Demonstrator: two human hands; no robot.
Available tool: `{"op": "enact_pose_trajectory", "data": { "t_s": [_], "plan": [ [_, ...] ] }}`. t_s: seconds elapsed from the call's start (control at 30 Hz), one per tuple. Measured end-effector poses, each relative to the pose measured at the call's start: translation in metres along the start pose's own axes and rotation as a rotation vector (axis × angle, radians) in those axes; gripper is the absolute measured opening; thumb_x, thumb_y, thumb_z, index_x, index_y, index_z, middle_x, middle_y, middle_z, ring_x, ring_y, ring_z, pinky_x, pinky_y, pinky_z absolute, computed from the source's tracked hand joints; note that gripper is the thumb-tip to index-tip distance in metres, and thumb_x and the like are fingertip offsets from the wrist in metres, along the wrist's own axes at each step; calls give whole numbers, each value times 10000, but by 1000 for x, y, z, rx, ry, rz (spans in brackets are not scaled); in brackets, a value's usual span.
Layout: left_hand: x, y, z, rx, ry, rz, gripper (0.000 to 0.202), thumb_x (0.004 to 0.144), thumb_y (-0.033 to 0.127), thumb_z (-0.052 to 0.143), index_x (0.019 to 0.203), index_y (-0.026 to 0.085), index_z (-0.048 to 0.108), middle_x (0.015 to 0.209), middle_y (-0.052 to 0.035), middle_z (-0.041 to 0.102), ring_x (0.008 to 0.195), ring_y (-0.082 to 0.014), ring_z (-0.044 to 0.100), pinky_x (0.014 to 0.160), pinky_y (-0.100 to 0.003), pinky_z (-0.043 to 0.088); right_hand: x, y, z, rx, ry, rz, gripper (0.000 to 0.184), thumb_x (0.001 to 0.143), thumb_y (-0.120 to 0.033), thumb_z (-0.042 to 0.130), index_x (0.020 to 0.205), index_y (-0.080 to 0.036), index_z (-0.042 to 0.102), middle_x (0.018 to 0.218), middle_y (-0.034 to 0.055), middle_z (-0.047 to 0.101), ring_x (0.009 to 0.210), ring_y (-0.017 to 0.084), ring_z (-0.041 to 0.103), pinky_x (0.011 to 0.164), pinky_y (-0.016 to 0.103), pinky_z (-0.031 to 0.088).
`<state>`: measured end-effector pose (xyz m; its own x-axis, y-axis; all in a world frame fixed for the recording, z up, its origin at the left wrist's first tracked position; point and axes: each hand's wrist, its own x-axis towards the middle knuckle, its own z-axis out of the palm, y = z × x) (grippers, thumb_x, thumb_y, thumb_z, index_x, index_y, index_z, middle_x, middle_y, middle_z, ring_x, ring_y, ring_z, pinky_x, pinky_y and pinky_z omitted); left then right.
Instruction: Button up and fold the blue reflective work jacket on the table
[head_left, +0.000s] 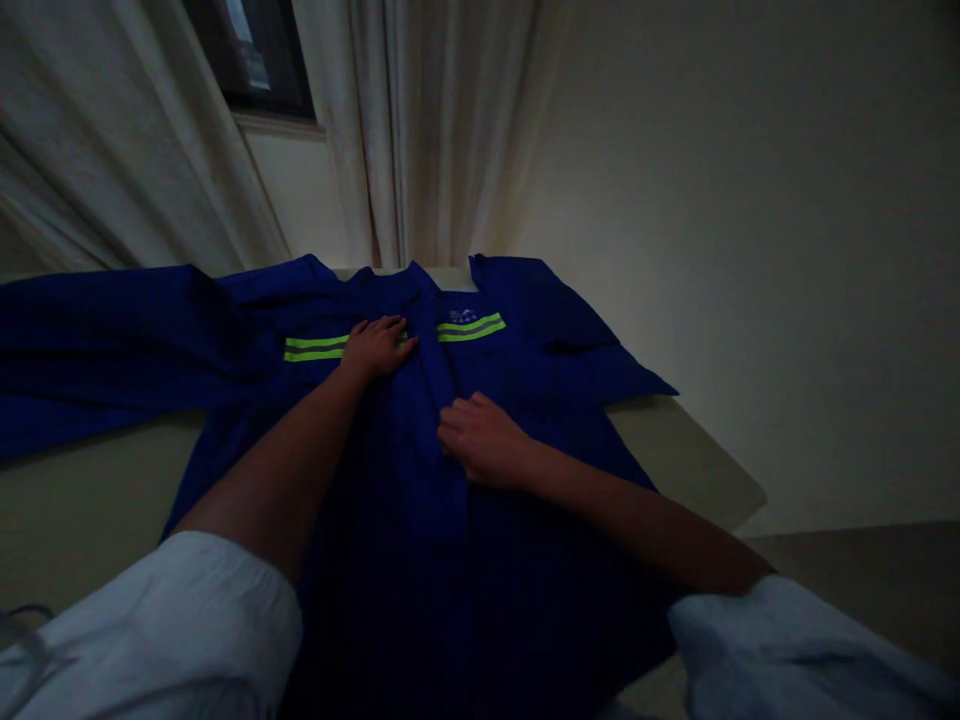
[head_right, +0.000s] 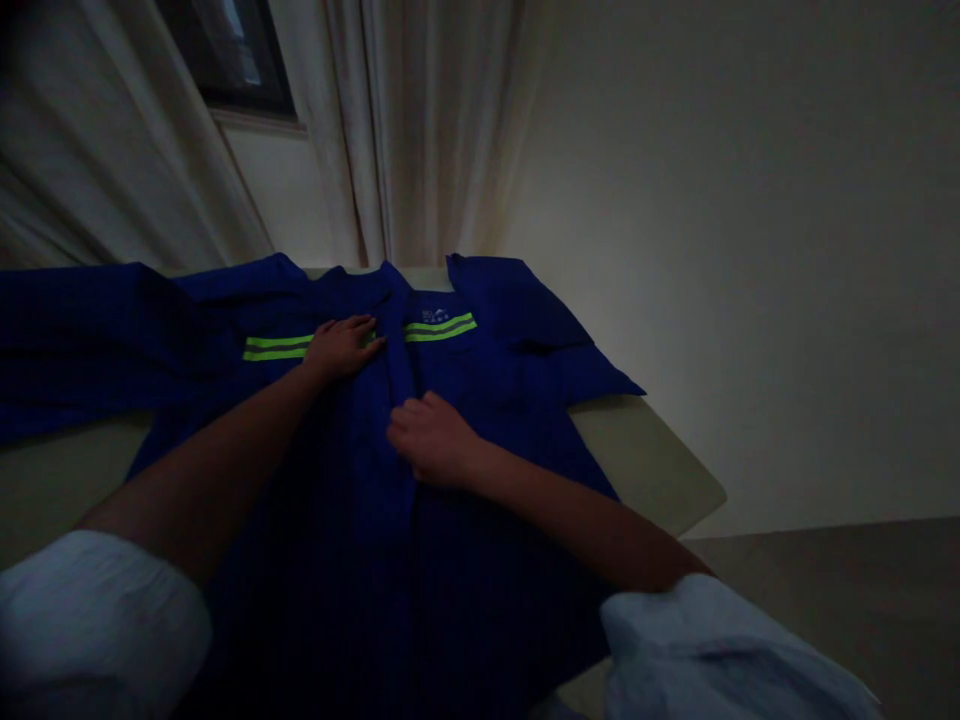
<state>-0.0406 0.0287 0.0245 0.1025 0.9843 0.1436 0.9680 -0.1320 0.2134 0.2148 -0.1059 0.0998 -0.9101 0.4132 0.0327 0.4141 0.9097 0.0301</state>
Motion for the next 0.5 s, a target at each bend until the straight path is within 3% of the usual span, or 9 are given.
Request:
{"op": "enact_pose_trajectory", "data": {
  "t_s": [0.1,0.23,0.37,0.43,0.5],
  "plan": [
    [-2,1,-2,15,-9,10,644,1049,582,334,1555,223,501,1656,-99,456,1495,-305,436,1264,-529,219,-81,-75,-7,47,62,-44,186,991,-144,601,827,-222,643,857,61,668,848,220,551,745,388,375],
    [-6,13,-18,57,8,30,611,1036,514,397,1509,156,543,1617,-156,497,1488,-348,442,1245,-576,243,-159,-161,19,96,190,64,256,971,-240,660,732,-262,570,719,-3,632,648,181,494,600,379,363],
    [-28,49,-42,101,102,56,539,1047,336,347,1509,127,531,1651,-174,440,1504,-362,412,1207,-559,321,-186,-190,49,115,274,344,136,933,-287,726,843,-253,629,803,15,688,737,205,576,678,380,422],
    [-59,74,-45,111,116,71,551,1051,273,281,1544,145,491,1668,-149,422,1456,-351,471,1159,-527,395,-190,-190,50,219,283,458,107,949,-314,738,917,-243,664,904,28,715,830,208,607,756,373,430],
    [-106,98,-41,110,78,95,560,1064,341,277,1564,175,468,1656,-129,447,1413,-354,514,1135,-530,430,-193,-189,45,321,290,510,76,978,-308,728,949,-247,692,943,23,717,868,196,608,790,357,409]
  ]
}}
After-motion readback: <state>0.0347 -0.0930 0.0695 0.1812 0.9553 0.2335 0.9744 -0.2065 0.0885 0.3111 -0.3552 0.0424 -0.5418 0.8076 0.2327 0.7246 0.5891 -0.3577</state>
